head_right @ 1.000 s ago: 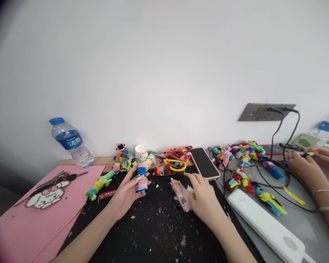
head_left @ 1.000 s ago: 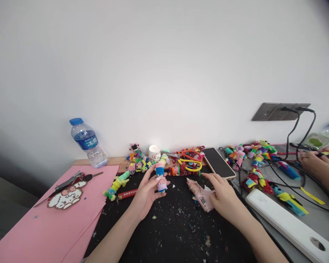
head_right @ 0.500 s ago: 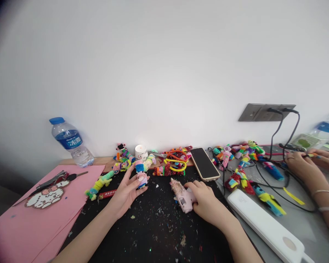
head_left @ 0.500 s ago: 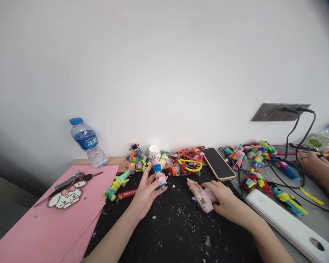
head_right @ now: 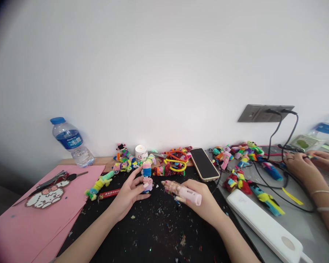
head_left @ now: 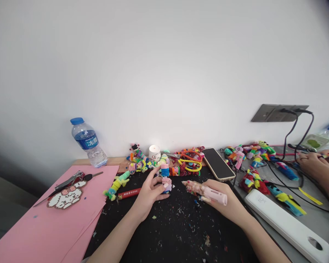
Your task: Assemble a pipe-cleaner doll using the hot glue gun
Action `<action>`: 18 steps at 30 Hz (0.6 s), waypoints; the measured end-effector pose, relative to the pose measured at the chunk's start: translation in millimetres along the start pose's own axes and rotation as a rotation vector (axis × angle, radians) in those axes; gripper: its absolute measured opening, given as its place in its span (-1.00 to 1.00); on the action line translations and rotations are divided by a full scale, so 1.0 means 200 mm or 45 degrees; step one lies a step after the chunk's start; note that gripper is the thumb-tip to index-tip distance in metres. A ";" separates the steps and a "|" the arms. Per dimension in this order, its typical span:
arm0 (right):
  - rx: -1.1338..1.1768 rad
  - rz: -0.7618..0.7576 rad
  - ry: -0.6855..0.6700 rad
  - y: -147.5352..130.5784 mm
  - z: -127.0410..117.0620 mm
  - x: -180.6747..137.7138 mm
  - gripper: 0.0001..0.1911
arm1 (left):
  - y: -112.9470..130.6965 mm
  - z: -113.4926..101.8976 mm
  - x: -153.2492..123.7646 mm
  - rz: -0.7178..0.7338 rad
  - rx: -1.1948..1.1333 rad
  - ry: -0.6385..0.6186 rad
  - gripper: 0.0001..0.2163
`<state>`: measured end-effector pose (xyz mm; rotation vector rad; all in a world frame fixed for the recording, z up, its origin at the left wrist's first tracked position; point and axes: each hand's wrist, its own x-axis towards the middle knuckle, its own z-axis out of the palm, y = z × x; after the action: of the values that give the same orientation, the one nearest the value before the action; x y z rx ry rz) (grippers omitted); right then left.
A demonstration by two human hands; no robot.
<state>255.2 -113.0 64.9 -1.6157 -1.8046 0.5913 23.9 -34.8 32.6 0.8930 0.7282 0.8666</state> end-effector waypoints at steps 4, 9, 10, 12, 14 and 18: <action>0.036 -0.004 -0.012 -0.02 0.05 0.00 -0.80 | -0.02 0.00 0.00 -0.015 0.132 -0.104 -0.39; 0.027 -0.049 -0.034 -0.02 0.09 0.01 -0.82 | -0.05 0.00 0.01 -0.058 0.192 -0.188 -0.45; 0.018 -0.051 -0.036 -0.01 0.10 0.01 -0.82 | -0.05 0.00 0.01 -0.060 0.194 -0.196 -0.45; -0.006 -0.044 -0.038 0.00 0.11 0.01 -0.83 | -0.05 0.00 0.01 -0.061 0.196 -0.206 -0.45; -0.035 -0.028 -0.038 0.01 0.12 0.01 -0.83 | -0.06 0.00 0.01 -0.064 0.203 -0.217 -0.44; -0.051 -0.013 -0.053 0.04 0.13 0.01 -0.84 | -0.06 0.00 0.02 -0.067 0.220 -0.237 -0.43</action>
<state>241.8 -107.6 42.5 -1.6306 -1.8654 0.5914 29.1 -35.6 20.4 1.0878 0.6682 0.6708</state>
